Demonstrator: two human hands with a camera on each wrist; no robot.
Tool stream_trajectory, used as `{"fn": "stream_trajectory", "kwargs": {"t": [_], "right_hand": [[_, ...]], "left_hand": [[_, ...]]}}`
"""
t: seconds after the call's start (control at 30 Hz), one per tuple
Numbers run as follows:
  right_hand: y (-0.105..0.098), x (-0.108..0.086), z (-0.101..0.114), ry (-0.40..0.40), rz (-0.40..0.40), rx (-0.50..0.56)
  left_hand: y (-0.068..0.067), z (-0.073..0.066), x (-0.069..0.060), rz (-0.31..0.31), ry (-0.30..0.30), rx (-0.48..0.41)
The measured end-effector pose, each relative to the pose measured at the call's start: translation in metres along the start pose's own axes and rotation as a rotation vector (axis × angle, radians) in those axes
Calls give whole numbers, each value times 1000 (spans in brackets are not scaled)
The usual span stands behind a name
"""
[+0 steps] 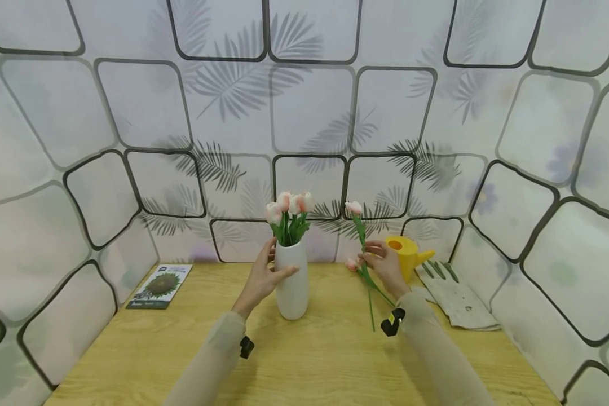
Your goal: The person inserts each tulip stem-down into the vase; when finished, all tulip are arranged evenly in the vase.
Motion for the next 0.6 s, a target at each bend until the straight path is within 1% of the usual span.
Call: {"fn": "stream_trajectory", "kwargs": {"t": [0.1, 0.17, 0.33, 0.4, 0.6], "right_hand": [[0, 1, 3, -33, 12, 104], [1, 0, 6, -27, 14, 146], [4, -2, 10, 55, -13, 144], [4, -3, 10, 73, -30, 146], [6, -7, 16, 68, -56, 176]], "left_hand": [[0, -1, 0, -3, 6, -4], [-1, -2, 0, -1, 4, -4], [-1, -2, -2, 5, -3, -1], [0, -2, -2, 6, -3, -1], [0, -1, -3, 5, 3, -3]]}}
Point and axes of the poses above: each hand's wrist, its own x-axis towards the middle knuckle, its own y-axis out of the palm, z = x × y, the point moved 4 cm from there along x, towards the middle knuckle, and after that the axes turned 1 degree about x, right-handed, at the moved point
